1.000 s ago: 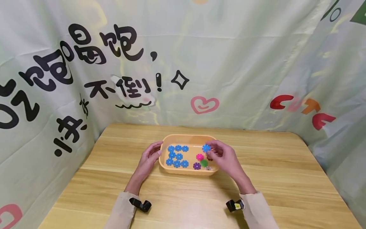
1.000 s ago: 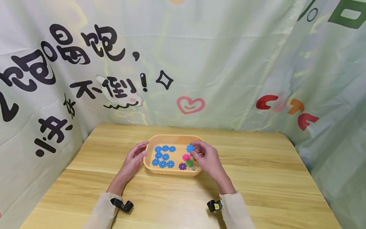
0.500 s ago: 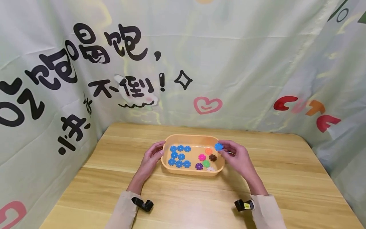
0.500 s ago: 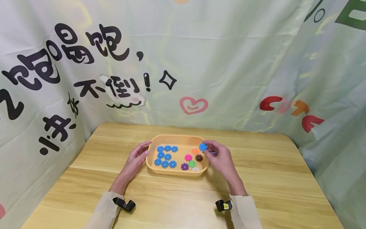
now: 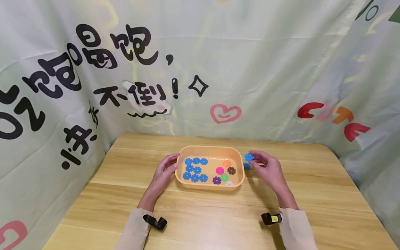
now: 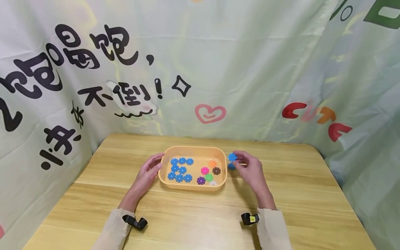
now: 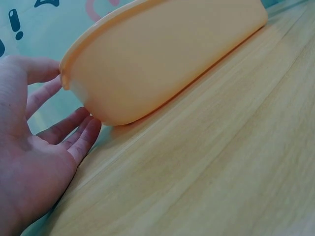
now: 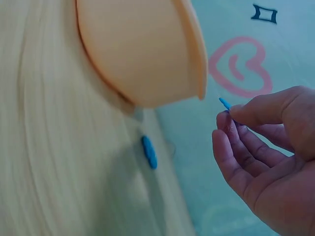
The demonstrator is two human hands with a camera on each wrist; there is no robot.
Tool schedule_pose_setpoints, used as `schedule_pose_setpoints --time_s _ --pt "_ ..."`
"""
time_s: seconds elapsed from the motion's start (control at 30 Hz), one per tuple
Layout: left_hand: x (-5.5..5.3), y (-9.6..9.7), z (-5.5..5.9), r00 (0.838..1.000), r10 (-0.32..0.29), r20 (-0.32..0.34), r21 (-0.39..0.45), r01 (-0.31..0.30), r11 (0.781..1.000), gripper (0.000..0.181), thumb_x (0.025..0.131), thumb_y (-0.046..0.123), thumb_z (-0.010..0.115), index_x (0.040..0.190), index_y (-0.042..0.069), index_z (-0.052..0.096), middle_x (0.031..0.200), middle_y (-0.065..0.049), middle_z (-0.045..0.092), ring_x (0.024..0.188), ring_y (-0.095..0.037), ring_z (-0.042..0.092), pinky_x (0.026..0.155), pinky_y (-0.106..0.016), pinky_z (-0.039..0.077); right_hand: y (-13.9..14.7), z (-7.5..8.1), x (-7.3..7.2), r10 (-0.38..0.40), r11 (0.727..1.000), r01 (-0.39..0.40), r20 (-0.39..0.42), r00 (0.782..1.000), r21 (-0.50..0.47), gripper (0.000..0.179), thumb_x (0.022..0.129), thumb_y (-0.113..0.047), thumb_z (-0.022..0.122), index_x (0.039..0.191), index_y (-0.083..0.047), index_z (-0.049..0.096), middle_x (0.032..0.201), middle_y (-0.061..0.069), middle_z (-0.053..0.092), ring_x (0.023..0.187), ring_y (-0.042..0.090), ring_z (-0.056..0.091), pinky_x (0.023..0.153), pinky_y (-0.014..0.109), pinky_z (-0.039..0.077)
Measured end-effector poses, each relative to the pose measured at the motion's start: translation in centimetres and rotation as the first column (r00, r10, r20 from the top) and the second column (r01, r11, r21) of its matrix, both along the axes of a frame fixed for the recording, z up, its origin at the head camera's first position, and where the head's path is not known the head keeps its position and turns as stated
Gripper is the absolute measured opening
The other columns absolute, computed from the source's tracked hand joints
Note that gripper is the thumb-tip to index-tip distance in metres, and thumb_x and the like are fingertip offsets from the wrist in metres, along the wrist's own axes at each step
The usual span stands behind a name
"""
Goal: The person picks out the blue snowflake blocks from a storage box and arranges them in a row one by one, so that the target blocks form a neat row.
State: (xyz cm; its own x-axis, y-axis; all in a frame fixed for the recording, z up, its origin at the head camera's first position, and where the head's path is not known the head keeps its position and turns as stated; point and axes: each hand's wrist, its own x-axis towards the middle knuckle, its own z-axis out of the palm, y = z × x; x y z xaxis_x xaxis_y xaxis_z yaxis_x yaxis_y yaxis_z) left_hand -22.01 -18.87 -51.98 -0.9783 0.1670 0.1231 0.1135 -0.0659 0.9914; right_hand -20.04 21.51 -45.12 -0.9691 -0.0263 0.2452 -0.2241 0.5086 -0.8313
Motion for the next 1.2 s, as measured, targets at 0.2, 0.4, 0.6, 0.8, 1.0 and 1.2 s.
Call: schedule_pose_setpoints --time_s 0.2,0.4,0.6,0.8,1.0,1.2 --pt "-0.2 0.0 -0.3 1.000 -0.009 -0.005 0.005 0.009 1.000 0.044 0.105 0.019 0.060 0.147 0.010 0.052 0.149 -0.015 0.050 0.139 -0.034 0.045 0.103 -0.029 0.050 1.3 -1.0 -0.3 -0.044 0.999 0.044 -0.008 0.999 0.013 0.034 0.096 -0.002 0.070 0.129 0.004 0.066 0.112 0.021 0.071 0.098 0.015 0.067 0.080 0.008 0.049" --pt "0.1 0.0 -0.2 1.000 -0.001 0.014 0.006 0.000 1.000 0.043 0.104 0.020 0.061 0.146 0.012 0.053 0.148 -0.014 0.050 0.138 -0.032 0.046 0.103 -0.030 0.050 2.2 -1.8 -0.4 -0.072 0.996 0.071 0.030 0.997 0.046 0.033 0.096 -0.003 0.070 0.128 0.005 0.066 0.111 0.022 0.070 0.101 0.027 0.066 0.077 0.010 0.050" --pt "0.2 -0.1 0.2 1.000 -0.002 0.022 0.002 0.002 1.000 0.044 0.104 0.023 0.061 0.146 0.013 0.053 0.149 -0.014 0.050 0.139 -0.031 0.046 0.102 -0.029 0.050 3.0 -2.6 -0.7 -0.092 0.992 0.084 0.073 0.993 0.098 0.032 0.096 -0.002 0.070 0.126 0.006 0.067 0.108 0.021 0.070 0.099 0.031 0.066 0.076 0.012 0.050" --pt "0.0 -0.1 0.2 1.000 -0.003 0.014 -0.008 0.003 1.000 0.045 0.104 0.024 0.062 0.146 0.013 0.053 0.149 -0.013 0.050 0.139 -0.031 0.046 0.103 -0.031 0.050 3.2 -3.0 -1.0 -0.100 0.988 0.084 0.123 0.987 0.131 0.031 0.095 -0.003 0.071 0.124 0.007 0.068 0.104 0.019 0.071 0.094 0.028 0.065 0.069 0.017 0.051" --pt "-0.1 -0.1 0.1 1.000 -0.010 0.012 0.001 0.010 1.000 0.045 0.103 0.024 0.062 0.146 0.013 0.053 0.148 -0.014 0.051 0.137 -0.032 0.047 0.102 -0.031 0.051 3.4 -3.6 -1.3 -0.090 0.986 0.068 0.145 0.985 0.154 0.032 0.094 -0.003 0.073 0.123 0.008 0.068 0.100 0.017 0.070 0.089 0.025 0.062 0.065 0.020 0.050" --pt "-0.1 0.0 0.2 1.000 -0.010 0.017 0.005 0.010 1.000 0.045 0.103 0.023 0.062 0.146 0.013 0.053 0.148 -0.014 0.050 0.137 -0.032 0.047 0.102 -0.032 0.051 3.4 -3.8 -1.5 -0.083 0.985 0.059 0.149 0.985 0.160 0.032 0.092 -0.005 0.076 0.120 0.008 0.068 0.097 0.015 0.070 0.084 0.021 0.062 0.064 0.020 0.050"
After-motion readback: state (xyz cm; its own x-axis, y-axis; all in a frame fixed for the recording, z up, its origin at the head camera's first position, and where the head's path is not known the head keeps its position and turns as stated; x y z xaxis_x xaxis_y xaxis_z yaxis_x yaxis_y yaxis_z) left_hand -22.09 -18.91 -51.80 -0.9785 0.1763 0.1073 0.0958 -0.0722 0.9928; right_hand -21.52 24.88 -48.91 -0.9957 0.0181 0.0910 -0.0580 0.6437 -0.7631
